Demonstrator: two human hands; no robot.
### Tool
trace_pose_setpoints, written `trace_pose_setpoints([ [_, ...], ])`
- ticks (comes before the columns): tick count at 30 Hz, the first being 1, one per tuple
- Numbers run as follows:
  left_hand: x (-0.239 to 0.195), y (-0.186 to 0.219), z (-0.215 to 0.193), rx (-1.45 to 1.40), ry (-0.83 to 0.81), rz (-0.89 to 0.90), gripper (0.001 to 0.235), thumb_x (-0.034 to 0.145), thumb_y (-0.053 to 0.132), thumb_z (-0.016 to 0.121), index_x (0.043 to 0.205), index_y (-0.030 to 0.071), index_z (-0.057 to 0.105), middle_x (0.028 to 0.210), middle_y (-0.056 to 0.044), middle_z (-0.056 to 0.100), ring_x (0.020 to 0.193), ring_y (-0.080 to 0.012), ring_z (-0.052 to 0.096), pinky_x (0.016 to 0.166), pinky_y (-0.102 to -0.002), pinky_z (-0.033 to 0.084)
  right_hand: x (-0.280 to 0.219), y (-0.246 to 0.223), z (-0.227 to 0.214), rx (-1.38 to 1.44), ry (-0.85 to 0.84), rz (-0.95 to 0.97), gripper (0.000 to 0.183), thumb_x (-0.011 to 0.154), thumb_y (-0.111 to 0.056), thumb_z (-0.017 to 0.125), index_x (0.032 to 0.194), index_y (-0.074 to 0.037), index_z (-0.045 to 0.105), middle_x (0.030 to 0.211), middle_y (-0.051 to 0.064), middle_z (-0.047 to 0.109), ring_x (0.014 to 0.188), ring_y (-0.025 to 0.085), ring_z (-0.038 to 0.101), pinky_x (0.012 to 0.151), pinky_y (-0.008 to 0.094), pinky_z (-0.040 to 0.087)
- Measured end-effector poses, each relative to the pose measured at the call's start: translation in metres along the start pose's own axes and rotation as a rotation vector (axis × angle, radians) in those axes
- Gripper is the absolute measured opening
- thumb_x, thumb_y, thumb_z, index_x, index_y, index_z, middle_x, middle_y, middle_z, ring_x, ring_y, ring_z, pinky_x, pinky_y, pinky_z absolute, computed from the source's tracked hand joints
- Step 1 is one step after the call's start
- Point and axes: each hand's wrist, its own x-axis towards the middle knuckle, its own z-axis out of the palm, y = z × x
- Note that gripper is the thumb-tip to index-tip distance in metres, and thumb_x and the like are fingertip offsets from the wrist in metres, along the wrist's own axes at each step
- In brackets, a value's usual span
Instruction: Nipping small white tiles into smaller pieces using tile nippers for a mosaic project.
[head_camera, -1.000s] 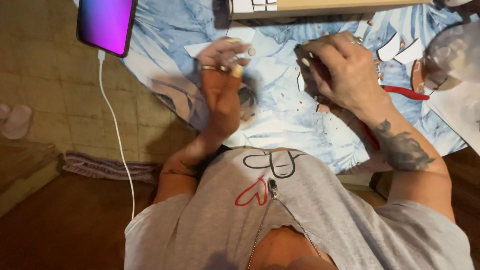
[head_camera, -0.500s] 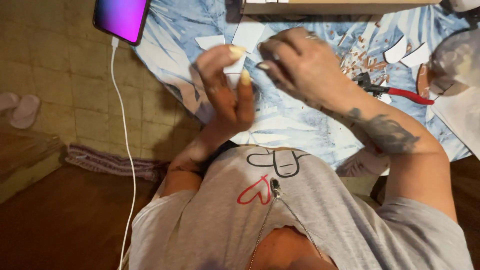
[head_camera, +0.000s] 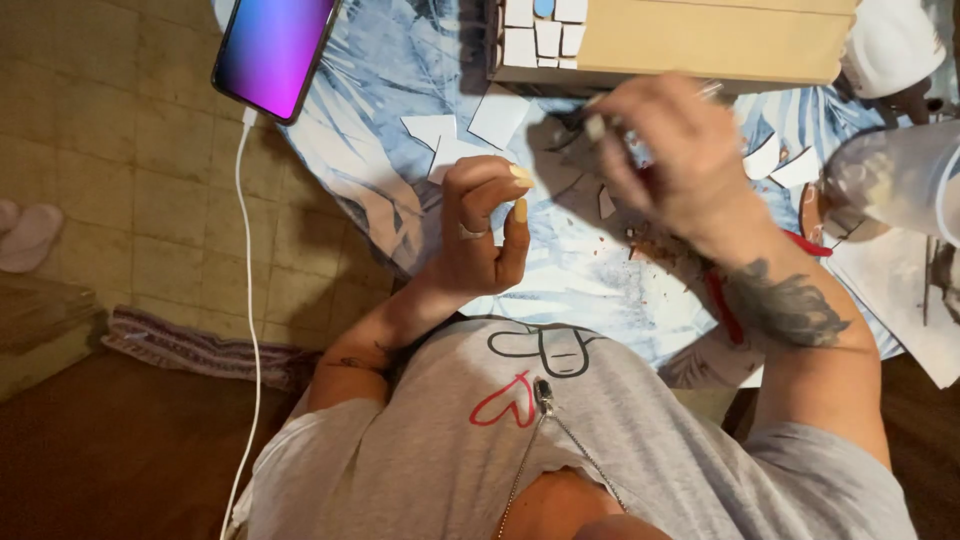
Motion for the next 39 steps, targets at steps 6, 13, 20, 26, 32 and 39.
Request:
trace_pose_setpoints([
  [6, -0.002, -0.001, 0.002, -0.007, -0.028, 0.010, 0.017, 0.087, 0.008, 0.038, 0.103, 0.008, 0.038, 0.100, -0.008, 0.038, 0.084, -0.0224, 0.047, 0.075, -0.032, 0.043, 0.017, 0.015, -0.015, -0.023, 0.040, 0.084, 0.010, 0.092, 0.008, 0.056, 0.099, 0.007, 0.063, 0.089, 0.018, 0.054, 0.079, 0.028, 0.049, 0.066, 0.037, 0.039],
  [13, -0.004, -0.002, 0.002, -0.005, -0.025, -0.032, 0.017, 0.086, 0.009, 0.039, 0.103, 0.008, 0.038, 0.101, -0.009, 0.038, 0.087, -0.0227, 0.046, 0.078, -0.033, 0.043, 0.009, 0.027, -0.027, -0.037, -0.005, 0.176, 0.018, 0.092, 0.005, 0.062, 0.110, 0.006, 0.061, 0.088, 0.018, 0.056, 0.075, 0.026, 0.052, 0.067, 0.035, 0.043],
  [20, -0.004, -0.001, 0.001, -0.015, -0.084, -0.027, 0.019, 0.084, 0.007, 0.041, 0.102, 0.007, 0.039, 0.101, -0.010, 0.039, 0.086, -0.0224, 0.047, 0.076, -0.033, 0.044, 0.019, 0.021, -0.023, 0.013, -0.004, 0.140, 0.009, 0.088, 0.004, 0.065, 0.097, 0.006, 0.062, 0.092, 0.016, 0.057, 0.078, 0.026, 0.050, 0.067, 0.035, 0.040],
  [26, -0.004, -0.003, 0.001, -0.007, -0.078, -0.016, 0.017, 0.084, 0.008, 0.040, 0.101, 0.005, 0.039, 0.101, -0.010, 0.039, 0.088, -0.0224, 0.047, 0.076, -0.034, 0.044, 0.027, 0.020, -0.017, 0.029, 0.030, 0.074, 0.004, 0.091, 0.003, 0.064, 0.093, 0.006, 0.061, 0.087, 0.015, 0.055, 0.077, 0.028, 0.047, 0.070, 0.036, 0.037],
  [32, -0.004, -0.003, 0.002, 0.008, -0.087, -0.012, 0.015, 0.084, 0.008, 0.040, 0.099, 0.005, 0.039, 0.098, -0.011, 0.041, 0.088, -0.0224, 0.046, 0.077, -0.033, 0.043, 0.027, 0.019, -0.015, 0.027, 0.040, 0.059, 0.006, 0.092, 0.002, 0.067, 0.093, 0.005, 0.062, 0.087, 0.015, 0.056, 0.076, 0.027, 0.048, 0.070, 0.036, 0.037],
  [39, -0.001, -0.002, 0.001, -0.011, -0.104, -0.004, 0.014, 0.085, 0.009, 0.038, 0.099, 0.004, 0.038, 0.097, -0.012, 0.039, 0.085, -0.0229, 0.046, 0.075, -0.034, 0.043, 0.027, 0.019, -0.013, 0.018, 0.048, 0.066, 0.007, 0.091, 0.003, 0.068, 0.091, 0.005, 0.062, 0.086, 0.014, 0.057, 0.077, 0.027, 0.048, 0.068, 0.036, 0.038],
])
